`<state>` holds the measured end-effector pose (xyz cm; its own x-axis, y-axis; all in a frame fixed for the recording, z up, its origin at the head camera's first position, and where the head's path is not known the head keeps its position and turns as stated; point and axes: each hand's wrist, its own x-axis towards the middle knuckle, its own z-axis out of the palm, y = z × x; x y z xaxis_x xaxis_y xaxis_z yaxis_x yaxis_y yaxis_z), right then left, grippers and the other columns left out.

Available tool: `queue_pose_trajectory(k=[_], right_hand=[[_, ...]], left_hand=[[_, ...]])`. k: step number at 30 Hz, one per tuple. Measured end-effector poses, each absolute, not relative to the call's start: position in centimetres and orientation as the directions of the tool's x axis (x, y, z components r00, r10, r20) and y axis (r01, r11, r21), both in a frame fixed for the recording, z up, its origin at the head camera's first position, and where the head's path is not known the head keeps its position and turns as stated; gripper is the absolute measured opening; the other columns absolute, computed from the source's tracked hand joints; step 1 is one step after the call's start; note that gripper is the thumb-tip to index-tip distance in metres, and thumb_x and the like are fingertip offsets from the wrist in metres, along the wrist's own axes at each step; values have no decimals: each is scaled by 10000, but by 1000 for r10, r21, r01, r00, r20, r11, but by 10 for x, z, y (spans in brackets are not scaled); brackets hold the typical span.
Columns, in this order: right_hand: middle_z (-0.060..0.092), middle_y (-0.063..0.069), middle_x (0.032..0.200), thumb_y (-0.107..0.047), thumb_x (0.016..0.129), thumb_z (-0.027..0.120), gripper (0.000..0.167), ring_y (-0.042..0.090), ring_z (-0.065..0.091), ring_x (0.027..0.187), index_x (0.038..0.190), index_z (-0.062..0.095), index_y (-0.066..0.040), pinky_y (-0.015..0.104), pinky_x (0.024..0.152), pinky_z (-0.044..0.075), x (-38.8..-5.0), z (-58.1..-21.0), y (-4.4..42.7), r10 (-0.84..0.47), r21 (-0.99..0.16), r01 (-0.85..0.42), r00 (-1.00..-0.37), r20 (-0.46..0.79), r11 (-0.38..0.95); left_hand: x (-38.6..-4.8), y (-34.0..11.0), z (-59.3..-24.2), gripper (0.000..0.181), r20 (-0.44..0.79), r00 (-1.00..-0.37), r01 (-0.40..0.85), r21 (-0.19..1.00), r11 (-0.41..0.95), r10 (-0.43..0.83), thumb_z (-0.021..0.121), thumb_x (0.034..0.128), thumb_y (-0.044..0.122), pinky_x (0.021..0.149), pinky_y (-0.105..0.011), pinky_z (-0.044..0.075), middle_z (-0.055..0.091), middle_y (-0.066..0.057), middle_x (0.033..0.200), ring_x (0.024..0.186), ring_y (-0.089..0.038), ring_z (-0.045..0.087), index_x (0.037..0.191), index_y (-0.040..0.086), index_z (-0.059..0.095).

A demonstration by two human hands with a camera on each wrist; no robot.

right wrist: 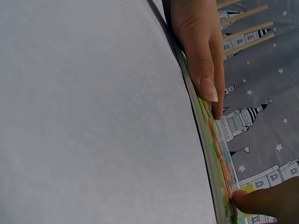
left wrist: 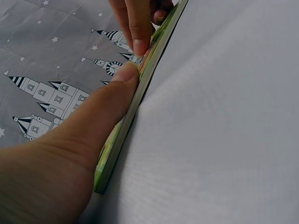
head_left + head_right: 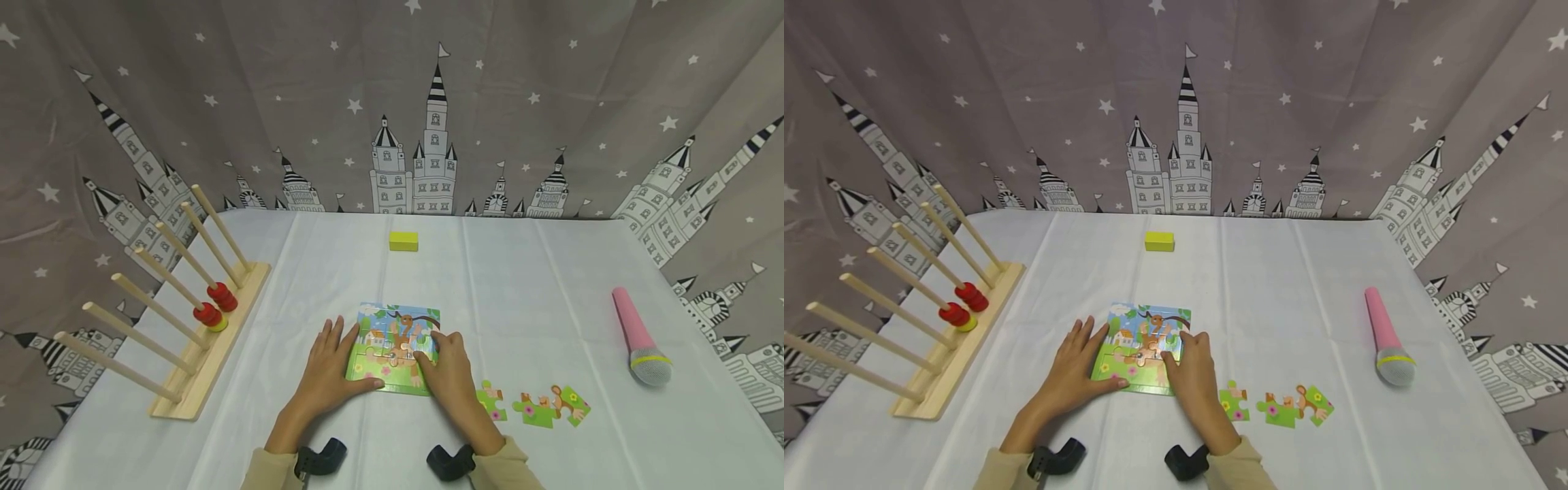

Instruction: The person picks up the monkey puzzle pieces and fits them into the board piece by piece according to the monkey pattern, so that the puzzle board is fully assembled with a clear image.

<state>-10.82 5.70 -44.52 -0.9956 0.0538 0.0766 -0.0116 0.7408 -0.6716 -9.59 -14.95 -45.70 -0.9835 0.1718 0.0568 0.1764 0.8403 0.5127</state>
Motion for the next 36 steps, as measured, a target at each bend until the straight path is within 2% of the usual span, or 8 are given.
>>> queue_pose_trajectory(k=[6, 13, 23, 30, 36], right_hand=[[429, 84, 824, -243, 796, 684, 509, 121, 376, 599, 1187, 563, 61, 214, 479, 331, -105, -443, 55, 31, -621, -38, -995, 100, 783], [465, 76, 779, -326, 818, 653, 512, 95, 359, 534, 1190, 579, 17, 195, 386, 258, -101, -444, 55, -40, -417, -115, -982, 184, 902], [450, 81, 720, -241, 852, 614, 435, 112, 332, 522, 1174, 579, 50, 216, 379, 233, -99, -447, 51, -117, -271, -185, -962, 247, 945], [449, 84, 732, -229, 856, 608, 429, 119, 337, 529, 1184, 573, 44, 220, 385, 233, -99, -448, 52, -115, -271, -180, -964, 239, 946], [455, 58, 736, -187, 880, 570, 378, 92, 338, 510, 1201, 572, 13, 194, 378, 249, -100, -447, 57, -78, -393, -151, -978, 196, 907]], left_hand=[[-96, -149, -457, 1026, 63, -983, 180, 512, 840, 172, 707, 625, 589, 1127, -532, 95, 147, -211, 1504, 1401, -379, 64, 1420, 86, 296], [-95, -148, -455, 1022, 63, -984, 175, 510, 842, 167, 713, 620, 586, 1126, -533, 97, 156, -214, 1500, 1400, -381, 70, 1414, 85, 309], [-96, -150, -457, 1018, 70, -984, 175, 513, 841, 162, 718, 621, 574, 1119, -549, 104, 158, -222, 1498, 1397, -390, 73, 1412, 80, 312], [-94, -149, -461, 1013, 175, -971, 233, 524, 819, 164, 681, 616, 641, 1111, -545, 119, 239, -263, 1458, 1380, -409, 124, 1382, 59, 363], [-95, -149, -456, 1023, 85, -983, 185, 521, 833, 165, 712, 618, 589, 1121, -545, 101, 165, -221, 1496, 1397, -388, 74, 1411, 79, 315]])
